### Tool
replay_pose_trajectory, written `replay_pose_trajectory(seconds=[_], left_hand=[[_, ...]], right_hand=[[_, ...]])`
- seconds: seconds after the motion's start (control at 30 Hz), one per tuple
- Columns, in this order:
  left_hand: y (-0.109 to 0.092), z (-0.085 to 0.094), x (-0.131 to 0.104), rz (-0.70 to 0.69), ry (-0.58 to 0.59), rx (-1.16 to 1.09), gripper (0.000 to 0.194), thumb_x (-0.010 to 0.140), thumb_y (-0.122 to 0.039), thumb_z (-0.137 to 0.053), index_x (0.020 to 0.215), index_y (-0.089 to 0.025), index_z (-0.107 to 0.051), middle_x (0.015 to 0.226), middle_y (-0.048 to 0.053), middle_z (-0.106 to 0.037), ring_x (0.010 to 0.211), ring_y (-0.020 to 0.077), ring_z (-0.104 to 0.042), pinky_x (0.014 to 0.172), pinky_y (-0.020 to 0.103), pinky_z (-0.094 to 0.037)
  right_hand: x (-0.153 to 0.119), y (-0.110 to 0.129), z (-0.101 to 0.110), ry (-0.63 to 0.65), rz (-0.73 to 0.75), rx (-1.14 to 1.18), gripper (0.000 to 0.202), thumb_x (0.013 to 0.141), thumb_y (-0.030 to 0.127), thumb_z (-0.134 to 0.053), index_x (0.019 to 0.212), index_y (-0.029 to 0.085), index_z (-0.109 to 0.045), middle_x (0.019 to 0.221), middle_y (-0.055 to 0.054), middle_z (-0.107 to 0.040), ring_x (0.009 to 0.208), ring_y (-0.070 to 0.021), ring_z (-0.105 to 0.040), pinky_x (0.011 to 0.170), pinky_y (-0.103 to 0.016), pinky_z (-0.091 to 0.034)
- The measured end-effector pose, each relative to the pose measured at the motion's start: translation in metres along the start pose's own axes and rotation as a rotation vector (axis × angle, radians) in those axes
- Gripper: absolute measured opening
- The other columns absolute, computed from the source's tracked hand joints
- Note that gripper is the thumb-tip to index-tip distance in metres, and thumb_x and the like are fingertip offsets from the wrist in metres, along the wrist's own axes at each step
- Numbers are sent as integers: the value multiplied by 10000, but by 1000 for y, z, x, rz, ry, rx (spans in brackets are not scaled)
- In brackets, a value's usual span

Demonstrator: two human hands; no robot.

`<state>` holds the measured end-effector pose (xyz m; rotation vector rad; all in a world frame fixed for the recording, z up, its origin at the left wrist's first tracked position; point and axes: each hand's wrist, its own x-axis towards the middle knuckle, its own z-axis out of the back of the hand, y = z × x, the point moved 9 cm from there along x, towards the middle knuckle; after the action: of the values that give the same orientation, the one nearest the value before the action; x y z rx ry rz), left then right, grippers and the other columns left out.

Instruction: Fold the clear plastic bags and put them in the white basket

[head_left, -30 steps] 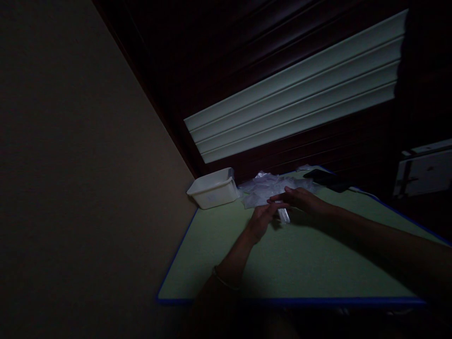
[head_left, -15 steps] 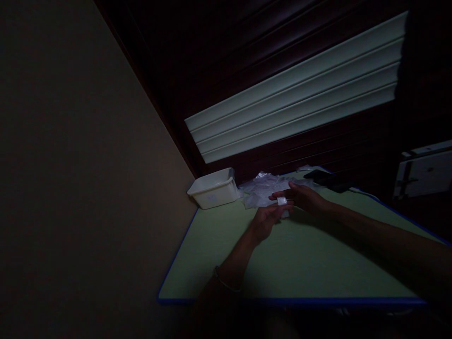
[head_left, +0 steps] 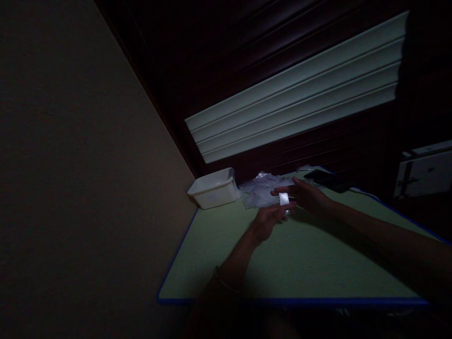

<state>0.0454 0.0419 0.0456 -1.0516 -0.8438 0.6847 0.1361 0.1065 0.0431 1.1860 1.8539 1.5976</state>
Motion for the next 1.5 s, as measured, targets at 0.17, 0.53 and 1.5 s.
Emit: replay_pose_trajectory(seconds=[0.17, 0.53, 1.5], left_hand=[[6, -1, 1, -2, 25, -21, 562, 902, -593, -456, 1278, -212, -626, 1236, 125, -642, 943, 221, -596, 857, 369, -430], [14, -4, 4, -7, 45, -72, 534, 902, -573, -479, 1239, -195, -649, 1302, 137, -613, 1067, 269, -602, 903, 406, -438], [25, 13, 6, 24, -106, -203, 679, 868, -706, -390, 1029, -141, -732, 1242, 148, -630, 1024, 252, -614, 896, 388, -445]], right_hand=[[0, 0, 1, -8, -15, 43, 561, 883, 633, -419, 998, 204, -761, 1188, -125, -706, 697, -229, -659, 598, -368, -494], [-3, 6, 3, -59, -18, 34, 563, 889, 629, -401, 1003, 210, -759, 1182, -117, -710, 900, -291, -668, 812, -469, -503], [2, 2, 2, -30, 38, -34, 554, 798, 694, -548, 855, 184, -759, 1091, -156, -738, 1083, -354, -644, 1023, -553, -382]])
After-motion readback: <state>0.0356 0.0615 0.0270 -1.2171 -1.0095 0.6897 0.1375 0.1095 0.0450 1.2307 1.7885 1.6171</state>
